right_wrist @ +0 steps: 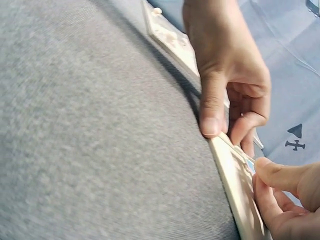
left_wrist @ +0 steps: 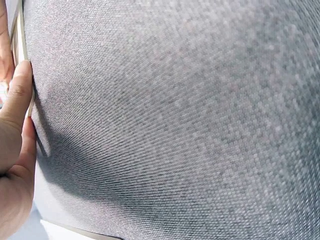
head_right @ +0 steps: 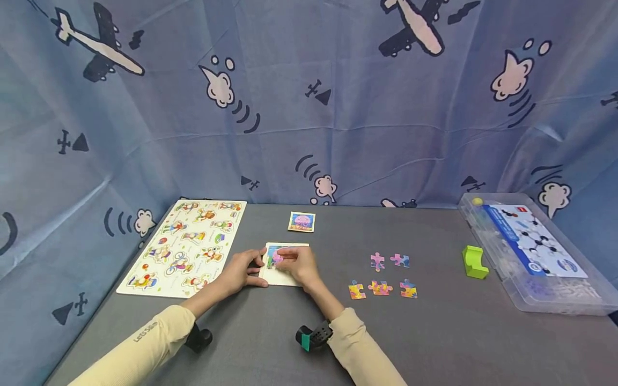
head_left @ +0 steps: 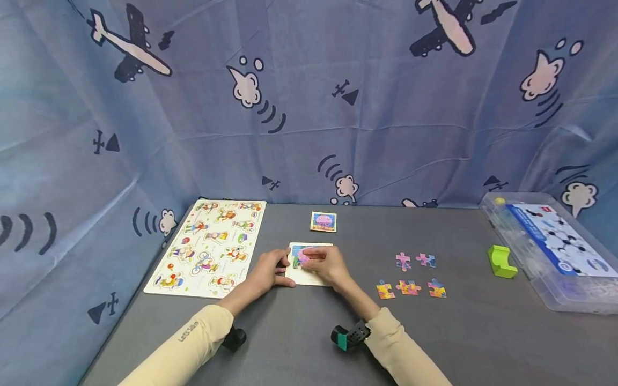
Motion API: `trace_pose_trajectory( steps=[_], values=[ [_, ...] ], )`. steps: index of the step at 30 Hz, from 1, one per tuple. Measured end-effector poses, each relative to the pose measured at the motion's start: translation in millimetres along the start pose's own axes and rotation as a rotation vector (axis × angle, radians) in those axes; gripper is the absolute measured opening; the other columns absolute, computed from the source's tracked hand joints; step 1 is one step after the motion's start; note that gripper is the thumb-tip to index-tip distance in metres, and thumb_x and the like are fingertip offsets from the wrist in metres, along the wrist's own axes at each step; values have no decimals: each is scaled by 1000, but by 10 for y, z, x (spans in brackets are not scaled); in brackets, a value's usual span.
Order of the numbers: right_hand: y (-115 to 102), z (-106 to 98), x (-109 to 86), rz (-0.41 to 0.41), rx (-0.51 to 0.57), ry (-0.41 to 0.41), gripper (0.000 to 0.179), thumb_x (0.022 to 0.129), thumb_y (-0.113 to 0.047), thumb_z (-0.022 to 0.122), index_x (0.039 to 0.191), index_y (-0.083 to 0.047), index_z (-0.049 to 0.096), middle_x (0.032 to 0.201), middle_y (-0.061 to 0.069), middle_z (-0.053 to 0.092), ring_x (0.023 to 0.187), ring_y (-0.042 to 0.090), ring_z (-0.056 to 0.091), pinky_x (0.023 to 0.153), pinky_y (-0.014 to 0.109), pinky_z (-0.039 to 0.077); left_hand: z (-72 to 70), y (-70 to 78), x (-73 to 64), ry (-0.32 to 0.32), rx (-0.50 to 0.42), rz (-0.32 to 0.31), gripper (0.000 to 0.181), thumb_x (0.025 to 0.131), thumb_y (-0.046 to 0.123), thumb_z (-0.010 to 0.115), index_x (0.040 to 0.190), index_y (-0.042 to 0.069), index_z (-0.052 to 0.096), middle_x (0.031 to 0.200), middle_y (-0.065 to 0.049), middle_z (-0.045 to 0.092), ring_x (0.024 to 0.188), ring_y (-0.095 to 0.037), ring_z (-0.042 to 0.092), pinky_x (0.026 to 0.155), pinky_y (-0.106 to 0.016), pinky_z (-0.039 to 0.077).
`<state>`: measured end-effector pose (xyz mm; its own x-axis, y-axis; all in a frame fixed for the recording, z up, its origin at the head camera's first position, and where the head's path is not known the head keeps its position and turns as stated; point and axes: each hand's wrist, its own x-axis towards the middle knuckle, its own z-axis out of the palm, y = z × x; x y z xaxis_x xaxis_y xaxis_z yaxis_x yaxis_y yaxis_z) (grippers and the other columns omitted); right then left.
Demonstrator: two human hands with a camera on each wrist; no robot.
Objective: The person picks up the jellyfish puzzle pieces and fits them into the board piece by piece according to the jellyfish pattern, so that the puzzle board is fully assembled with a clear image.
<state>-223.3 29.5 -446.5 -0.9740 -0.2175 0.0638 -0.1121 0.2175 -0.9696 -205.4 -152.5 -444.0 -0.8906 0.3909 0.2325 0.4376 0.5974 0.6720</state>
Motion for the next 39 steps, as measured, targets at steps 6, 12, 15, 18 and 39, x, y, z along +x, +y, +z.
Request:
trace_pose_trajectory(
  steps=[6, 12, 15, 18, 39],
  values=[
    [6, 73, 8, -57, -149, 53, 21, 74, 9, 77, 94, 8, 72, 84, 18, 72, 73, 24, 70, 59, 25, 56, 11, -2, -3, 8, -13, -2, 46, 62, 4, 88, 95, -10, 61, 105, -27, 61, 104, -40, 60, 77, -31, 58],
    [-21, 81, 12, -163, -294, 62, 19, 71, 10, 78, 89, 8, 73, 77, 16, 71, 65, 22, 67, 55, 23, 55, 18, 11, 4, 13, -32, -13, 41, 60, 2, 88, 81, -7, 54, 112, -30, 60, 111, -42, 56, 78, -31, 58],
    [-44, 77, 17, -178, -322, 57, 19, 70, 10, 78, 88, 9, 72, 74, 16, 70, 63, 23, 67, 55, 23, 54, 16, 16, 11, 17, -25, -11, 45, 60, 2, 88, 91, -11, 59, 96, -22, 60, 102, -37, 59, 78, -31, 58],
    [-56, 76, 21, -172, -334, 55, 20, 69, 10, 78, 88, 8, 73, 73, 15, 70, 63, 22, 66, 54, 21, 53, 15, 16, 14, 16, -21, -7, 46, 60, 2, 88, 93, -12, 59, 89, -18, 58, 99, -35, 60, 77, -31, 58],
    [-34, 64, 42, -139, -224, 81, 28, 65, 18, 77, 91, 10, 70, 80, 19, 70, 69, 23, 67, 63, 26, 58, 3, 6, 8, 0, -3, -30, 72, 62, 5, 88, 120, -19, 54, 87, -14, 57, 93, -29, 60, 77, -32, 58]
  ],
)
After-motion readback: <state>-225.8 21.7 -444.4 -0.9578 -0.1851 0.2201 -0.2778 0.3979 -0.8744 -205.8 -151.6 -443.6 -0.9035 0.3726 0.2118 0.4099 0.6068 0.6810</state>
